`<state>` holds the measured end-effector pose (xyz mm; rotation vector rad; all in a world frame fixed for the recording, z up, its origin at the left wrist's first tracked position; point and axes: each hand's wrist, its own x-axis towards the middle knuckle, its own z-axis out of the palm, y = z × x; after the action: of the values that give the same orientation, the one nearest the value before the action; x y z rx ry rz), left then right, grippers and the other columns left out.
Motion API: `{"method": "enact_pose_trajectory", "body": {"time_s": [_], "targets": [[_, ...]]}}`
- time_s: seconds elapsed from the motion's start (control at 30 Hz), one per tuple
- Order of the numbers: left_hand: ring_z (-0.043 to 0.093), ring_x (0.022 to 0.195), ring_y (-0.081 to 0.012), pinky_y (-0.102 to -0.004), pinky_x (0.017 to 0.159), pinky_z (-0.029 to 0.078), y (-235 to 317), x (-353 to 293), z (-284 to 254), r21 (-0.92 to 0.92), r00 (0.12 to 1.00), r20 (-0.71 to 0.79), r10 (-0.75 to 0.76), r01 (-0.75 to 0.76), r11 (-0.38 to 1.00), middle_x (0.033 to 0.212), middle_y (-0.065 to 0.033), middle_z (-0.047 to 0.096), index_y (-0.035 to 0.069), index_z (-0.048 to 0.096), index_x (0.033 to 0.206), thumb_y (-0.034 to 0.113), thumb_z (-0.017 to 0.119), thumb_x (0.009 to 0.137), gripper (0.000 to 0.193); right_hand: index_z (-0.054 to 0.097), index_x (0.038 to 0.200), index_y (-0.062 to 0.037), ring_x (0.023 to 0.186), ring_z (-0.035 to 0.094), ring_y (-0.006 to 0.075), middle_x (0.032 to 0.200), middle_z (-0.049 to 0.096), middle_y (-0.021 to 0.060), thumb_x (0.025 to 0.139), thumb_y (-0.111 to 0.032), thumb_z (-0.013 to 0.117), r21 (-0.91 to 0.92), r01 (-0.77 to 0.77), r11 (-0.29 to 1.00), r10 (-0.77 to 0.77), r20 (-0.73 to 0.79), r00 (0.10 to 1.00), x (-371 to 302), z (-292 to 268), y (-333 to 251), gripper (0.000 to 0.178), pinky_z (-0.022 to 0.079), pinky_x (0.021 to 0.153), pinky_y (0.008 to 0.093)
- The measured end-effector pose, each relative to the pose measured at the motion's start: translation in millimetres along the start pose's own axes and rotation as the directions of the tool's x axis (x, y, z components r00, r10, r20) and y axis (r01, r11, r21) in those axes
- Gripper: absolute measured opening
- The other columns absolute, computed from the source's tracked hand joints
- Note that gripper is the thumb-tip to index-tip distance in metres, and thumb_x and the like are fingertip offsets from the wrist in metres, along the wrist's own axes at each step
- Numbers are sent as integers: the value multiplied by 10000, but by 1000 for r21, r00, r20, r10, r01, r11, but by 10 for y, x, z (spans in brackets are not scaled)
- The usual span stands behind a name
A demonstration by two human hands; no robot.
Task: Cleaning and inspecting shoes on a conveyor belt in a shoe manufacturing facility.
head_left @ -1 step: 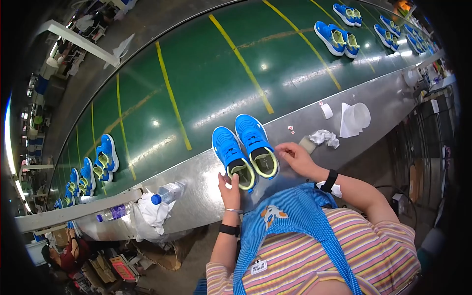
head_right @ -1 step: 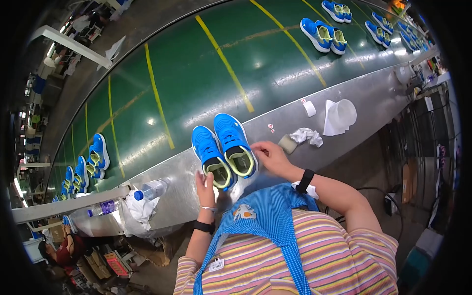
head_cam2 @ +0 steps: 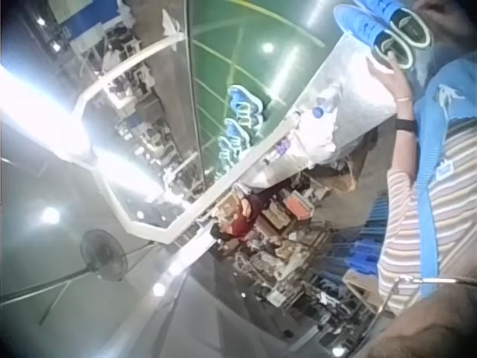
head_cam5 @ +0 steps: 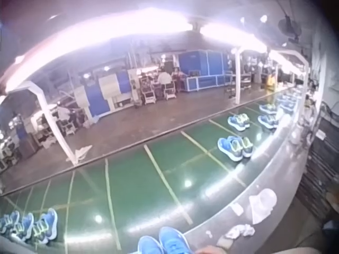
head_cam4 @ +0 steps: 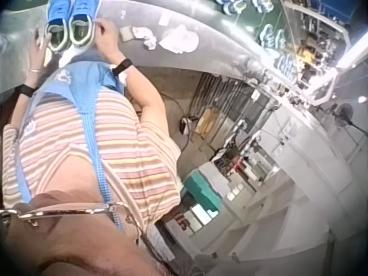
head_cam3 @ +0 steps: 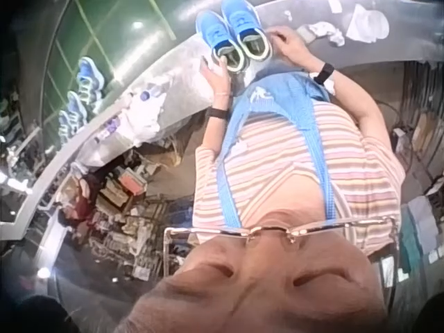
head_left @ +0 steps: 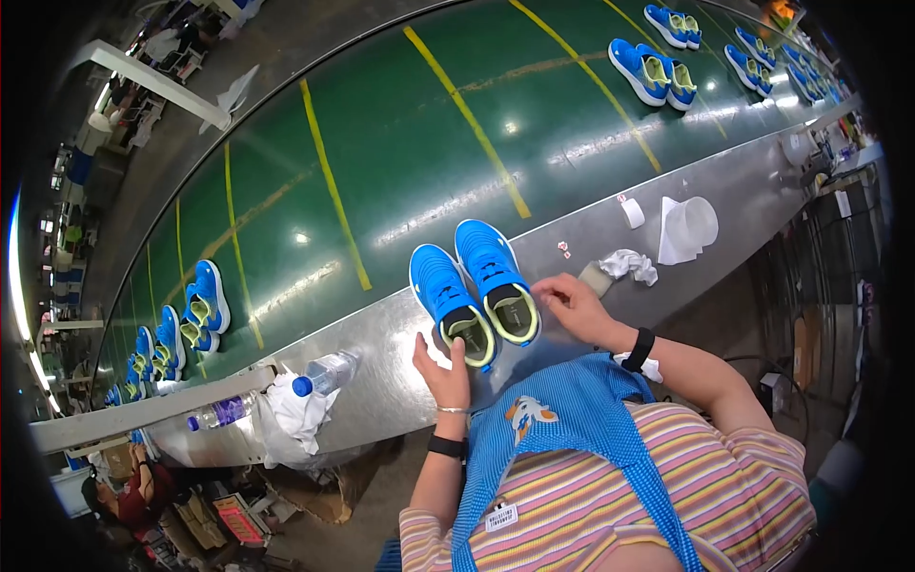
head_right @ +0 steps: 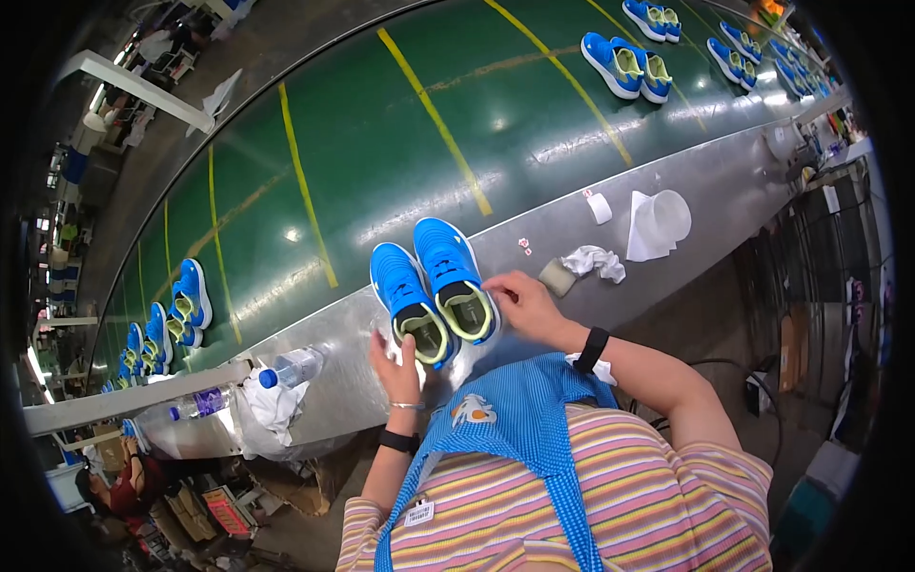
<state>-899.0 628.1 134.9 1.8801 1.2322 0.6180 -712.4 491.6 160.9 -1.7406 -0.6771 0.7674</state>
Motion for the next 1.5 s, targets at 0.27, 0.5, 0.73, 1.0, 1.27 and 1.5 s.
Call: {"method": "enact_pose_trajectory", "body": {"time_s": [0.27,0.5,0.73,1.0,1.27,1.5], "targets": [[531,891,-226,-367,818,325,574,24,225,190,558,643,525,-780,596,895,-62,583,74,569,988,182,688,650,374,592,926,-47,634,513,185,749,516,99,788,-34,497,-249,115,962,-145,-105,984,6,41,-62,168,416,582,282],[554,791,-112,-237,711,439,595,206,74,-404,833,523,182,54,913,891,-56,604,-7,591,985,45,638,746,249,562,1026,-53,747,505,86,872,548,16,826,-121,546,239,-81,968,119,-150,982,11,-198,10,212,422,678,228],[535,787,-74,-195,702,431,667,278,38,-514,833,546,94,244,822,909,-14,589,-21,577,1012,26,626,765,256,441,1211,-70,843,506,135,1014,521,59,842,-256,561,588,-280,759,324,32,945,-45,43,-269,431,435,726,255],[587,737,-149,-250,664,456,697,186,205,-230,815,470,339,-257,939,833,-80,622,5,602,950,60,652,729,233,499,1152,-34,673,518,92,812,589,43,833,-118,506,265,-158,951,158,20,987,95,2,339,330,429,602,225],[589,754,-291,-319,668,460,760,228,178,-237,775,477,415,-341,910,830,-151,602,2,598,929,44,586,756,178,512,1123,-17,665,520,74,824,603,44,854,-112,475,252,-210,945,195,84,977,-33,-16,217,287,438,606,228],[590,795,-276,-318,701,461,700,267,204,-249,723,530,443,-367,897,872,-150,605,7,591,967,44,544,795,182,522,1116,-39,728,544,179,829,587,86,806,-99,522,-56,-55,997,58,61,996,-11,-80,277,316,444,686,297]]}}
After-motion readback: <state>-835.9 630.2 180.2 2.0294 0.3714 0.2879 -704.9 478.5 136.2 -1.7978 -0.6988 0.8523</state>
